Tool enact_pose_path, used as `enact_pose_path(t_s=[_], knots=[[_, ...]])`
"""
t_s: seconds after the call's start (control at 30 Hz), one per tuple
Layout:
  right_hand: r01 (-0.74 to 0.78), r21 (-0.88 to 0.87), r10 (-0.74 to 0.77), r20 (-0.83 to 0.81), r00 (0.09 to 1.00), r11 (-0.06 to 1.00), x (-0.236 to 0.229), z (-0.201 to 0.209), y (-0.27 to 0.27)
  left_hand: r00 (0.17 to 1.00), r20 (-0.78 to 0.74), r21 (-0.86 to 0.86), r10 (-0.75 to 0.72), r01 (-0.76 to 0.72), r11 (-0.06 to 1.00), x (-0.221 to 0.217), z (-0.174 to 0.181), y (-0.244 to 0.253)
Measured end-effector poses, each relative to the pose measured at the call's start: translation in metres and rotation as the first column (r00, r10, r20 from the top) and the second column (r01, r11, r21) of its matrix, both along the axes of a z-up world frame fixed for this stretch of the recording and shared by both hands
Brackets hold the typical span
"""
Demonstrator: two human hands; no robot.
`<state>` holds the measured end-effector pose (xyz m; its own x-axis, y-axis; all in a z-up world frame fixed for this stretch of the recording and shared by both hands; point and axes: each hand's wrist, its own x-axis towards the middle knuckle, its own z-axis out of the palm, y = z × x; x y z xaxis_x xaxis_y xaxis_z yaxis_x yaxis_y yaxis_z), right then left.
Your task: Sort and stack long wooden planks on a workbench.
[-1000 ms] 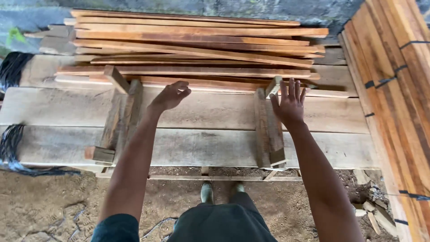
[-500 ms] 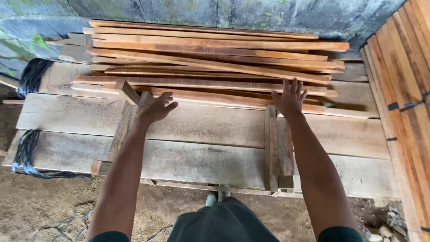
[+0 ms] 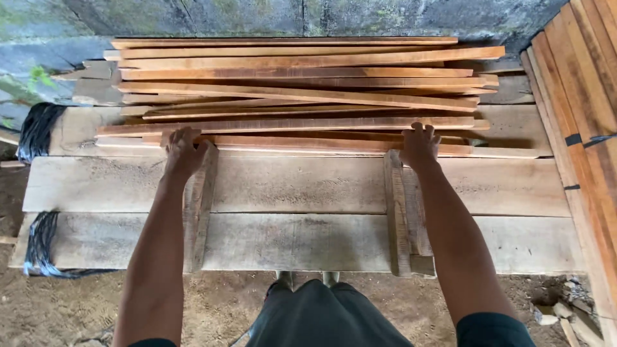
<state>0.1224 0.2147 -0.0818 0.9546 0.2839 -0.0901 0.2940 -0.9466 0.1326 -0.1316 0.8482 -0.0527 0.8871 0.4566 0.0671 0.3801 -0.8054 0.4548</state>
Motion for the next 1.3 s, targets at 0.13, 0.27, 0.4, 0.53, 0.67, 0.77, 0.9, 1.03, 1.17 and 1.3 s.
enact_pose_path(t_s=[0.13, 0.27, 0.4, 0.53, 0.67, 0.77, 0.9, 1.03, 1.17, 1.3], knots=[[0.041, 0.022, -0.04, -0.034, 0.999, 0.999, 0.007, -0.011, -0.002, 0.978, 0.208, 0.265, -0.009, -0.047, 0.963, 0.002, -0.016, 0.025], [0.065, 0.019, -0.064, -0.055, 0.996, 0.998, -0.001, -0.005, -0.002, 0.987, -0.008, 0.086, 0.163, -0.161, 0.983, -0.001, -0.013, 0.025], [0.092, 0.009, -0.091, -0.08, 0.993, 0.996, 0.006, -0.001, -0.006, 0.965, -0.192, 0.224, 0.179, -0.134, 0.965, 0.019, -0.037, 0.043], [0.135, -0.014, -0.136, -0.134, 0.982, 0.991, -0.004, 0.024, 0.008, 0.898, -0.322, 0.47, 0.301, -0.125, 0.874, 0.039, -0.076, 0.059], [0.17, 0.027, -0.163, -0.175, 0.971, 0.985, -0.008, 0.033, 0.01, 0.869, -0.385, 0.573, 0.311, -0.039, 0.819, 0.041, -0.067, 0.048], [0.182, 0.031, -0.173, -0.191, 0.966, 0.983, -0.011, 0.04, 0.015, 0.854, -0.424, 0.562, 0.3, -0.012, 0.827, 0.043, -0.063, 0.048], [0.184, 0.009, -0.177, -0.223, 0.959, 0.983, -0.015, 0.059, 0.024, 0.826, -0.491, 0.503, 0.277, 0.009, 0.865, 0.051, -0.051, 0.046], [0.137, -0.078, -0.151, -0.234, 0.96, 0.988, -0.009, 0.057, 0.022, 0.814, -0.508, 0.477, 0.282, -0.006, 0.879, 0.048, -0.018, 0.028], [0.141, -0.204, -0.198, -0.291, 0.936, 0.969, 0.023, 0.016, 0.012, 0.79, -0.535, 0.445, 0.3, -0.039, 0.895, 0.056, -0.022, 0.033], [0.166, -0.279, -0.254, -0.314, 0.915, 0.946, 0.0, 0.067, 0.038, 0.726, -0.616, 0.498, 0.306, 0.057, 0.866, 0.064, 0.026, 0.009]])
